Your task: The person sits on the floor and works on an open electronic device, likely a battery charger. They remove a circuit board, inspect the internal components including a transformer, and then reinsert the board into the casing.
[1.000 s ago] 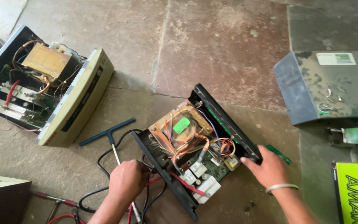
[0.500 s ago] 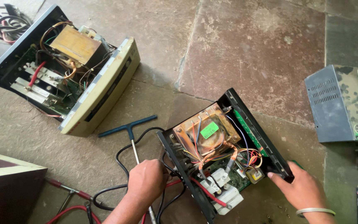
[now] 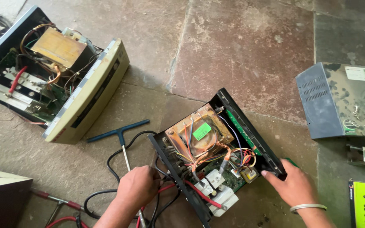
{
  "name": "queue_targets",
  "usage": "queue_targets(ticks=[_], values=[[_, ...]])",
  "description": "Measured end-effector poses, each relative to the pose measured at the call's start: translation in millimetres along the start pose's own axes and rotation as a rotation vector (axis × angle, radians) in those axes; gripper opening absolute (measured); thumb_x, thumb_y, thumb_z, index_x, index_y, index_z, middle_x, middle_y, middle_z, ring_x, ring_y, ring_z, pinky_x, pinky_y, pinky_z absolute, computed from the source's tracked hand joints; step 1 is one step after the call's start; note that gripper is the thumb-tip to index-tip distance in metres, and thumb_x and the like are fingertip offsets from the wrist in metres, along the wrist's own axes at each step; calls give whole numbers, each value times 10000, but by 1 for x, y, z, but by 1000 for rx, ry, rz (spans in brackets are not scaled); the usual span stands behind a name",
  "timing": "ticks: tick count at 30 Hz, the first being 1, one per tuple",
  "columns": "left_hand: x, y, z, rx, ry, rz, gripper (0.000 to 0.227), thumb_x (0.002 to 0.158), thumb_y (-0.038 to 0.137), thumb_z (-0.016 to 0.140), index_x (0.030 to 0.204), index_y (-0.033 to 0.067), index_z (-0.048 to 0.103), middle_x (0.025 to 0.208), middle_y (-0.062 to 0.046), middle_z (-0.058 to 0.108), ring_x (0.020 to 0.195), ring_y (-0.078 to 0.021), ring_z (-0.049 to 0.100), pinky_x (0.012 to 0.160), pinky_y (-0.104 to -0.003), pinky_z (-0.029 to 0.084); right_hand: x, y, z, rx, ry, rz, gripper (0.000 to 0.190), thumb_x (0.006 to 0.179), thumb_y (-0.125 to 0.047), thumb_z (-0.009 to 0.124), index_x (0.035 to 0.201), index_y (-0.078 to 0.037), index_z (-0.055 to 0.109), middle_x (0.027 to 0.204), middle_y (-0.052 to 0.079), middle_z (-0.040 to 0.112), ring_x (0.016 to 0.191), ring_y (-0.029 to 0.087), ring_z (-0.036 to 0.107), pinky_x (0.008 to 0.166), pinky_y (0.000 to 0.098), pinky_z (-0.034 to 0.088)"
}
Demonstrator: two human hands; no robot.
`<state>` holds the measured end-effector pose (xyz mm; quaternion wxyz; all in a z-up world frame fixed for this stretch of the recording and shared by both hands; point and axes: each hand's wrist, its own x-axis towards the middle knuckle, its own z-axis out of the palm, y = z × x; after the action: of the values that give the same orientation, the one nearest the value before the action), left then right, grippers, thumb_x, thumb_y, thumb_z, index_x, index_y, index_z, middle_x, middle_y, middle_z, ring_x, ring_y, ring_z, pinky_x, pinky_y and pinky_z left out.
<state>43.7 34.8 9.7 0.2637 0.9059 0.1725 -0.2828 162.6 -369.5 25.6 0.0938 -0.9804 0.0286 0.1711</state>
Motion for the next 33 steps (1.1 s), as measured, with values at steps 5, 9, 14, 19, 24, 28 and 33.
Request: queue_targets(ticks=[5,9,14,19,24,28,33], values=[[3,-5,1,-8,-29,71,181,828,318,686,932,232,807,870,-113,749,871,-348,724,786,-459,586,-1,1,0,11,23,-34,460,764,-527,740,1027,-150,719,798,130,751,790,375,726,721,471,561],[3,-8,2,11,-89,121,319,813,341,696,1115,334,799,938,-81,756,940,-329,710,811,-461,576,-2,0,1,63,26,-44,455,757,-504,746,1034,-145,713,799,134,745,774,373,721,710,469,557],[7,-3,6,80,-128,54,265,839,362,688,1080,324,791,985,-73,761,971,-314,716,835,-448,585,-2,0,1,116,42,-68,434,761,-470,777,995,-112,708,770,154,718,747,377,696,698,464,544],[9,2,7,159,-131,73,264,840,340,679,1078,325,792,984,-75,765,964,-311,725,830,-437,593,-4,-3,-2,151,80,-94,418,767,-445,789,978,-93,708,755,158,698,716,371,682,672,457,532],[10,7,1,163,-141,40,253,825,374,692,1049,333,803,985,-43,778,973,-287,732,841,-422,599,-12,-13,-13,182,131,-121,401,753,-417,794,979,-94,721,745,149,693,693,352,686,652,449,530],[10,7,-4,156,-142,43,306,820,363,697,1103,323,806,978,-48,774,975,-301,720,839,-431,591,-16,-21,-28,83,6,-26,400,723,-458,804,886,-101,727,688,151,696,677,362,698,646,469,534],[6,-6,-11,79,-81,233,304,830,299,656,1093,277,808,926,-101,774,919,-333,725,812,-443,586,-23,-27,-38,-70,-116,0,445,716,-521,794,764,-84,724,670,189,693,701,402,696,667,501,535]])
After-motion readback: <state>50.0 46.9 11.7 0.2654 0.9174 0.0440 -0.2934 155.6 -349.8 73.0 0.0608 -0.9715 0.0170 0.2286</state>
